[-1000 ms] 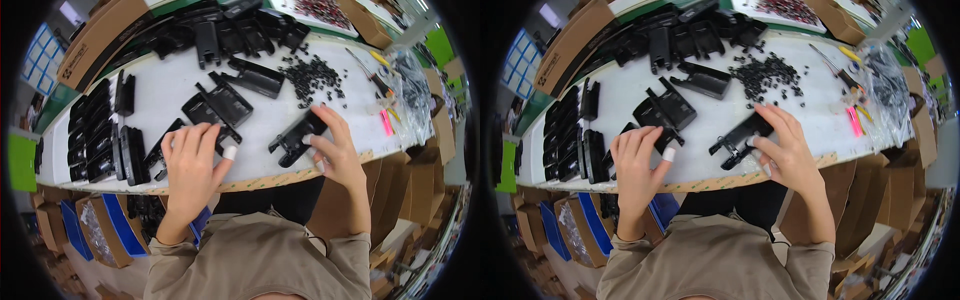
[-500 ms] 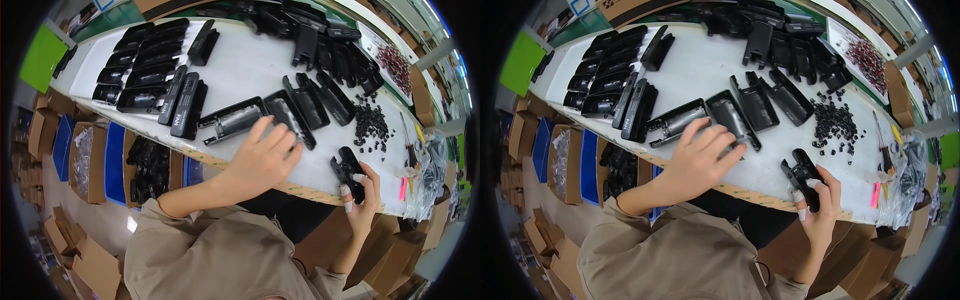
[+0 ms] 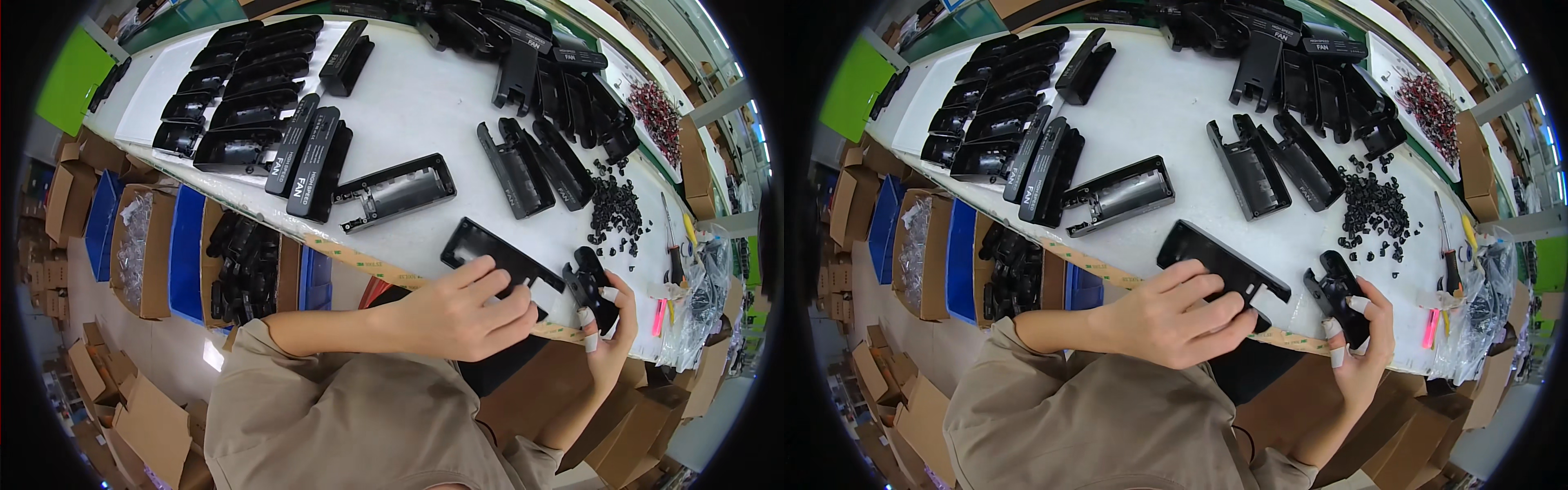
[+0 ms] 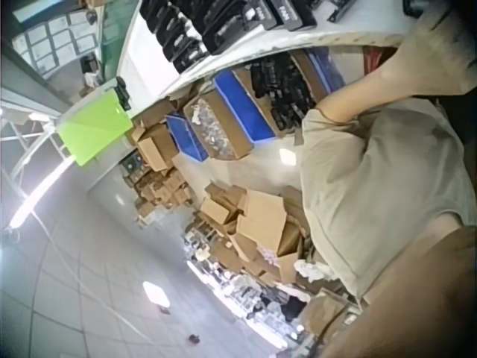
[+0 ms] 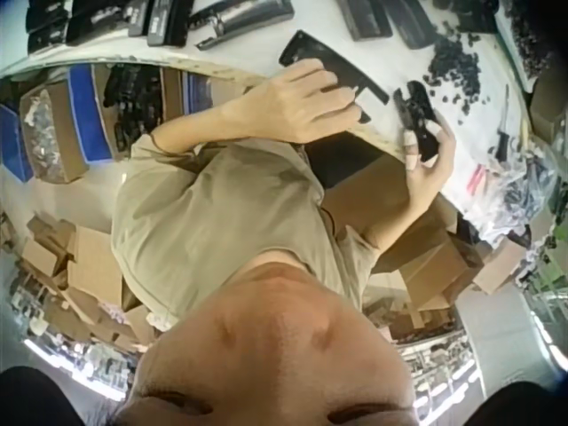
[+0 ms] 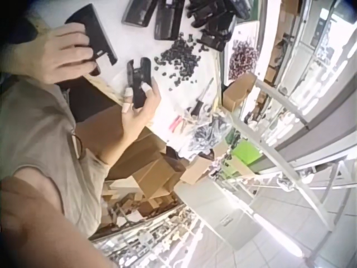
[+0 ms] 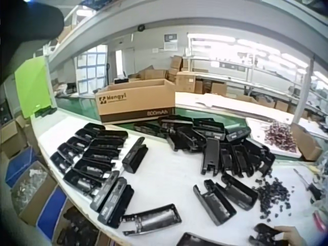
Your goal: The person assembles small plastic electronic housings by applying adhesive from a bottle and inserting small plastic parts into them by hand.
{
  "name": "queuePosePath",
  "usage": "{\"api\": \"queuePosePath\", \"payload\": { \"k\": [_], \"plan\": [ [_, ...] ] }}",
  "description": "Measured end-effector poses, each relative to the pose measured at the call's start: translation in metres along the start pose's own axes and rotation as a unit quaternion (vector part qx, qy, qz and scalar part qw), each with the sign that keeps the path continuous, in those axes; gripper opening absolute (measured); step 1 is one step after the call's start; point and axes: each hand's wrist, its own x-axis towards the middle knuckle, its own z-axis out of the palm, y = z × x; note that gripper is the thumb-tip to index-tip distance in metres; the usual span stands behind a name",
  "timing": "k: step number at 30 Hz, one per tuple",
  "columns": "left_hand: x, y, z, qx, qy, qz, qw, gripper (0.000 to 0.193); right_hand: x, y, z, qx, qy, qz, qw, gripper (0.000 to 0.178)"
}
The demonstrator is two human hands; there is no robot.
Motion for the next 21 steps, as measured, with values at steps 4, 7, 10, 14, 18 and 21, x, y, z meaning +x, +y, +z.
{"api": "queuePosePath", "payload": {
  "k": [4, 7, 10, 14, 18, 21],
  "plan": [
    [-0.005, -0.008, -0.007, 0.037, -0.035, -0.021, 0.998, 0.023, 0.005, -0.001, 0.004, 0.041, 0.035, -0.017, 0.998, 0.034],
    [-0.008, -0.017, -0.005, 0.054, -0.013, -0.021, 0.998, 0.026, 0.021, -0.021, 0.004, 0.153, 0.100, 0.005, 0.983, 0.033],
    [-0.008, -0.023, -0.010, 0.098, -0.010, -0.048, 0.994, 0.026, 0.052, -0.049, 0.008, 0.148, 0.062, 0.000, 0.987, 0.035],
    [-0.009, -0.029, -0.032, 0.106, -0.103, -0.160, 0.976, 0.056, 0.113, -0.076, 0.044, 0.066, 0.036, -0.137, 0.988, 0.031],
    [-0.018, -0.037, -0.045, 0.154, -0.122, -0.214, 0.957, 0.056, 0.165, -0.094, 0.096, 0.020, -0.059, -0.198, 0.978, 0.029],
    [-0.024, -0.039, -0.049, 0.139, -0.113, -0.226, 0.957, 0.055, 0.185, -0.100, 0.127, -0.020, -0.091, -0.227, 0.969, 0.028]
  ]
}}
